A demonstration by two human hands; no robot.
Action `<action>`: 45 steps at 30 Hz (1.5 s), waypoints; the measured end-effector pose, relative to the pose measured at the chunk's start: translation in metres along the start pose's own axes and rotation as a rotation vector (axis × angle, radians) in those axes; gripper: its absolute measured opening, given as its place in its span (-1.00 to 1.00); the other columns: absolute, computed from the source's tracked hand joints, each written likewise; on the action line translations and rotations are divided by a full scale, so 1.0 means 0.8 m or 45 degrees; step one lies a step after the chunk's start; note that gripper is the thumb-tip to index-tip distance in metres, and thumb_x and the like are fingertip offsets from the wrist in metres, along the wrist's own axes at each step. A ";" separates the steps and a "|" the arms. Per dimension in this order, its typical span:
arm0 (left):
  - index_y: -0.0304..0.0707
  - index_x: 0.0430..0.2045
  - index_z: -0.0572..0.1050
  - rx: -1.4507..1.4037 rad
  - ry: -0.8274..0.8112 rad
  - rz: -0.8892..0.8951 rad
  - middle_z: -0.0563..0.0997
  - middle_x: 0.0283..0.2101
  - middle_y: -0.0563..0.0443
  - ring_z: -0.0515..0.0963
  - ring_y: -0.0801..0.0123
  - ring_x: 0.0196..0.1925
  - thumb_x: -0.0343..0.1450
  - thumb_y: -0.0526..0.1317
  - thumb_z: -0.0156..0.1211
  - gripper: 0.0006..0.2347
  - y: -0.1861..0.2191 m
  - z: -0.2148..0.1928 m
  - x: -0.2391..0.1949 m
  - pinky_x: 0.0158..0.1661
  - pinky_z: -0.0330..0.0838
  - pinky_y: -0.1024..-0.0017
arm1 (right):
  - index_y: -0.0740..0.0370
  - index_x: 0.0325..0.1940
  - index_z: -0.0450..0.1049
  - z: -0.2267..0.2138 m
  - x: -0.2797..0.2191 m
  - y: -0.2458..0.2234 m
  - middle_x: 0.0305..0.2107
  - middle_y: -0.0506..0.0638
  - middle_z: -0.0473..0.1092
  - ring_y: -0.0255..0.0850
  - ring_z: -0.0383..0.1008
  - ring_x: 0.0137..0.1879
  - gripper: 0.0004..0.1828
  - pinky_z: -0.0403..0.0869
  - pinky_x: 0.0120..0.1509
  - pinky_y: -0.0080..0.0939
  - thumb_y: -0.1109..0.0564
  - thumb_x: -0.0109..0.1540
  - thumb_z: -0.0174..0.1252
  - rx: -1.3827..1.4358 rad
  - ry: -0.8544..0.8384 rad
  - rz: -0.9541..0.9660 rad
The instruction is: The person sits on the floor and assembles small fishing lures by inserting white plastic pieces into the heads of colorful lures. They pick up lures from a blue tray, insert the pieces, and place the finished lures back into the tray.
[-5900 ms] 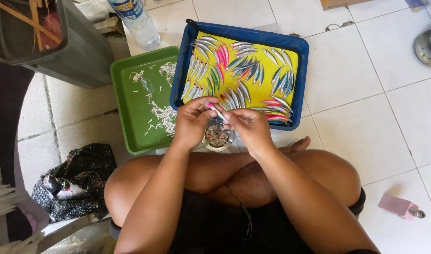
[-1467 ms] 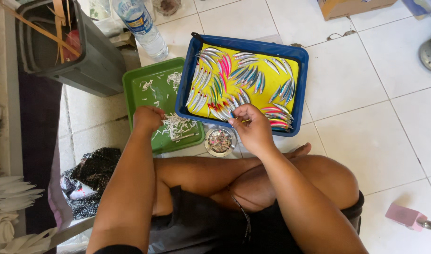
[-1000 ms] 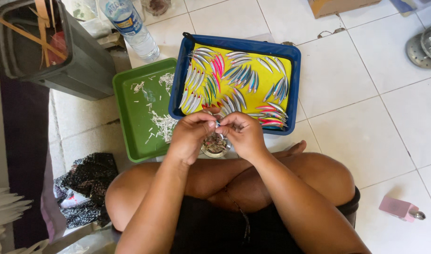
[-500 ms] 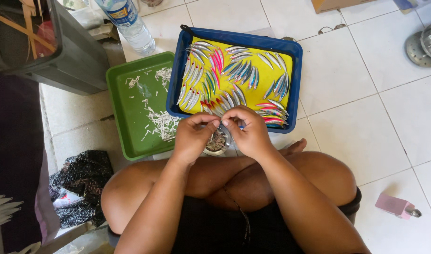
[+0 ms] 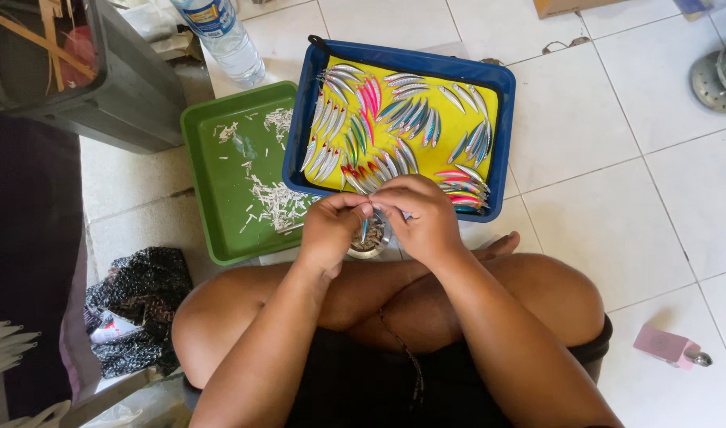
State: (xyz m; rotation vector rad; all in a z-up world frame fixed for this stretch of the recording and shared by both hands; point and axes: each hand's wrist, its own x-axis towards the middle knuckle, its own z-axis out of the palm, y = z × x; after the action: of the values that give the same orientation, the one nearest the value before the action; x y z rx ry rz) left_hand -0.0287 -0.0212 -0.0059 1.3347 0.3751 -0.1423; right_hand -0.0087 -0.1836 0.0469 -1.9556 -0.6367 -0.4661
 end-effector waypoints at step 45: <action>-0.40 -0.29 0.64 -0.163 0.145 0.196 0.67 -0.23 -0.16 0.64 0.39 -0.24 0.42 -0.44 0.29 -0.93 0.009 -0.031 0.024 -0.20 0.53 0.59 | 0.20 -0.42 0.59 0.014 -0.013 0.009 -0.47 0.12 0.51 0.15 0.57 -0.26 -0.94 0.54 -0.12 0.08 0.26 0.13 0.23 -0.252 -0.859 0.413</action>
State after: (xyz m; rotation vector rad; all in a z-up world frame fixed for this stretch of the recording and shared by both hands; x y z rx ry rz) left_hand -0.0133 0.0064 -0.0105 1.2430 0.3698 0.0855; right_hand -0.0116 -0.1783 0.0311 -2.3592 -0.6806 0.3682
